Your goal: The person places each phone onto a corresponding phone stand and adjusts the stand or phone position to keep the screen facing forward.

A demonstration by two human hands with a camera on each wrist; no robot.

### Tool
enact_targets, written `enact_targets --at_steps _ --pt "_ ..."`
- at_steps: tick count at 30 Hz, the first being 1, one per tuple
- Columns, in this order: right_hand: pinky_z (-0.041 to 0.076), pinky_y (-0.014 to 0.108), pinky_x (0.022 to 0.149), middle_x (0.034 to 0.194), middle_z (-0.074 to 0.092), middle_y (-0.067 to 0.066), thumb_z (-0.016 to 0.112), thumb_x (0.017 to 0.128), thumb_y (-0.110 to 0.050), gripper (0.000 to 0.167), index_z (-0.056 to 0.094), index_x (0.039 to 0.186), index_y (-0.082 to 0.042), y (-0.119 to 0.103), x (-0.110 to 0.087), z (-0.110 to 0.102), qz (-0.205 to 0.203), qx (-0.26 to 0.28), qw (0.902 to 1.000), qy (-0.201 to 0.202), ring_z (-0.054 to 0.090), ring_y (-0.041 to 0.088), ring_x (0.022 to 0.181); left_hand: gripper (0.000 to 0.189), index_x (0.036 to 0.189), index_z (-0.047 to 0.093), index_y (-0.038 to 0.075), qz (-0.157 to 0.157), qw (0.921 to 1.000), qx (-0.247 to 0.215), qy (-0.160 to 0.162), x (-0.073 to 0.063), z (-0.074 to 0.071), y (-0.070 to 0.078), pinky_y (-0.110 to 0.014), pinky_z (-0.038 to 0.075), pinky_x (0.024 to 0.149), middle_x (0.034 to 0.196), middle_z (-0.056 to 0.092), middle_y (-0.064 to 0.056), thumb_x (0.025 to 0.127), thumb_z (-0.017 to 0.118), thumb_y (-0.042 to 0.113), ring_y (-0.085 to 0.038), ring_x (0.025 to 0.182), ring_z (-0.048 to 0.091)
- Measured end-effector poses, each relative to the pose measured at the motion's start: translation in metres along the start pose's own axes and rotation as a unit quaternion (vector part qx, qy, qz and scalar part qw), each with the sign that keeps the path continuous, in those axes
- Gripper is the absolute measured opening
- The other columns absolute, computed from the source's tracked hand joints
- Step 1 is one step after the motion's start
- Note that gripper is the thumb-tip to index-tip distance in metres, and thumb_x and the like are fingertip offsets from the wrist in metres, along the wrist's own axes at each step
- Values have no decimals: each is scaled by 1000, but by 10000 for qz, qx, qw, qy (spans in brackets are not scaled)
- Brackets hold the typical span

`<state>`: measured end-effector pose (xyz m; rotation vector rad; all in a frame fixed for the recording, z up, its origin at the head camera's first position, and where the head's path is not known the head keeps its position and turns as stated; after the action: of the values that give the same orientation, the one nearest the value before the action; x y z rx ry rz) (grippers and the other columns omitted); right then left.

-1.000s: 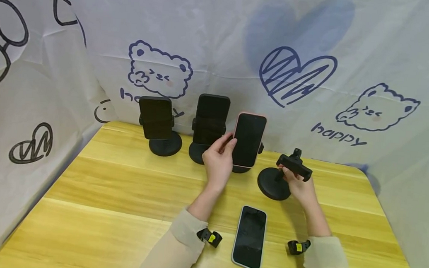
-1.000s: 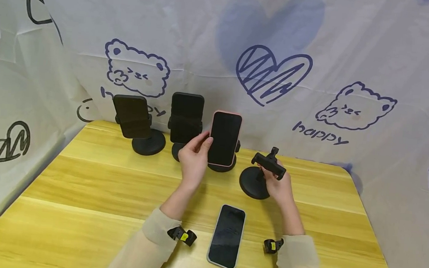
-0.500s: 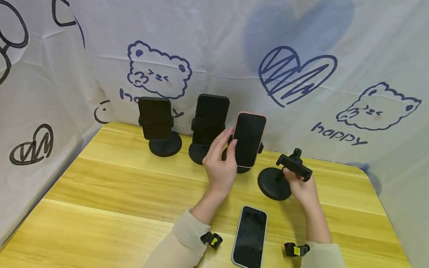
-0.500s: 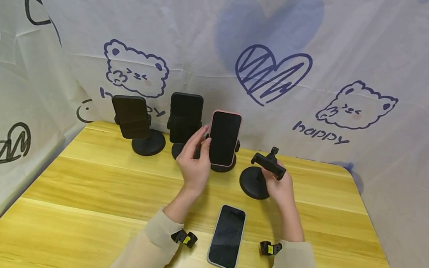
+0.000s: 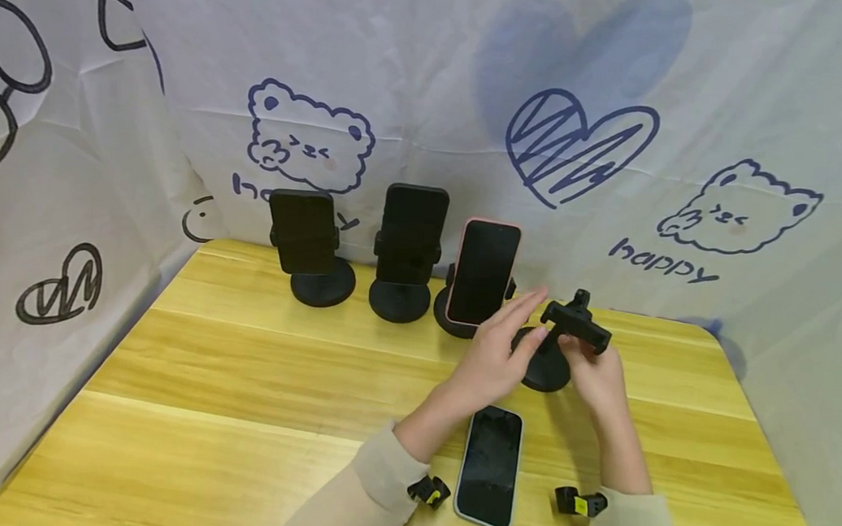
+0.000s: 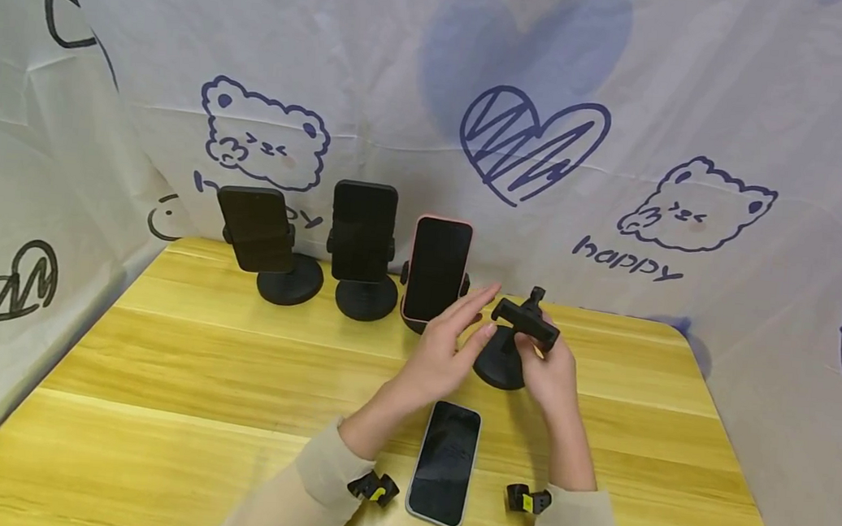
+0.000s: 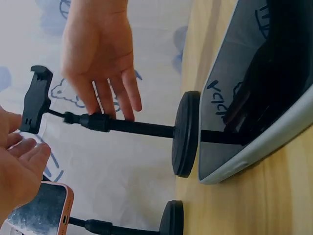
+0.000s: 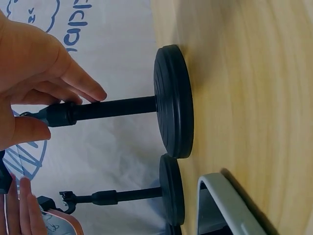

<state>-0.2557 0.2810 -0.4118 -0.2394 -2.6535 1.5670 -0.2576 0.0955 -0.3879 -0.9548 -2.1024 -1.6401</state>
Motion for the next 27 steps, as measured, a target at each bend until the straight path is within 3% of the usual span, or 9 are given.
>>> enact_targets --at_steps 2,4,7,9,14,18,21,23,27 --pt "32 57 121 156 46 27 56 108 -26 51 49 152 1 0 -1 1 -66 75 9999 -5 39 43 148 49 159 41 8 -79 9996 130 -243 -1 4 0 -27 48 109 162 43 -12 111 50 15 -20 147 44" --pt "32 55 122 155 46 27 56 108 -23 50 49 151 1 -1 -2 1 -115 146 9998 23 40 42 148 48 158 43 8 -72 9995 149 -267 -1 5 -1 -25 49 105 161 44 -12 112 49 15 -20 146 46" --pt "34 53 121 154 48 27 57 107 -18 47 51 150 1 -1 -2 3 -187 288 9994 81 42 42 147 44 154 51 8 -70 9999 -47 -66 -1 5 -2 -21 52 98 156 52 -12 110 51 13 -19 140 52" --pt "34 54 121 153 49 27 56 107 -16 46 51 149 1 -1 -1 4 -180 343 9992 69 41 43 147 41 149 57 7 -83 9995 -276 101 0 5 -3 -23 50 104 151 57 -14 109 54 12 -18 139 54" --pt "37 51 119 149 53 29 53 108 -13 46 49 152 2 -1 1 1 -81 340 9994 -7 46 42 143 36 139 66 4 -388 9936 -943 491 1 4 -5 -23 55 97 139 65 -15 104 63 10 -17 124 66" --pt "49 34 110 155 48 24 50 107 -3 51 42 158 -1 -2 0 -14 -226 735 9970 126 56 27 134 34 135 69 3 -616 9887 -1206 644 0 5 -5 -24 56 94 133 68 -13 101 67 8 -16 114 70" --pt "54 20 96 149 56 15 49 107 0 49 43 156 1 -5 -5 -29 -579 1470 9871 260 64 10 120 33 132 71 3 -621 9876 -1236 745 -1 5 -4 -24 57 93 129 70 -12 100 69 7 -15 111 71" --pt "57 18 89 134 68 6 51 109 -6 42 51 150 4 -8 -10 -39 -895 1915 9768 350 69 3 106 32 131 72 1 -565 9867 -1280 822 -1 5 -3 -25 57 93 127 71 -13 99 69 7 -18 110 72" --pt "59 20 83 117 76 -4 56 109 -17 38 61 139 6 -17 -20 -52 -1557 2164 9631 374 73 9 99 30 129 72 0 -482 9850 -1317 1009 0 7 -2 -26 58 93 124 72 -15 99 70 7 -21 110 73"
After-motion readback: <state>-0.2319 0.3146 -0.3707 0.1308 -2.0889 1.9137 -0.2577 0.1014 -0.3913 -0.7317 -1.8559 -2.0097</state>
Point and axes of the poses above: each hand's wrist, its own x-axis towards the middle knuckle, its own z-axis out of the palm, y = z × x, the point moved 3 cm from there along x, towards the middle knuckle
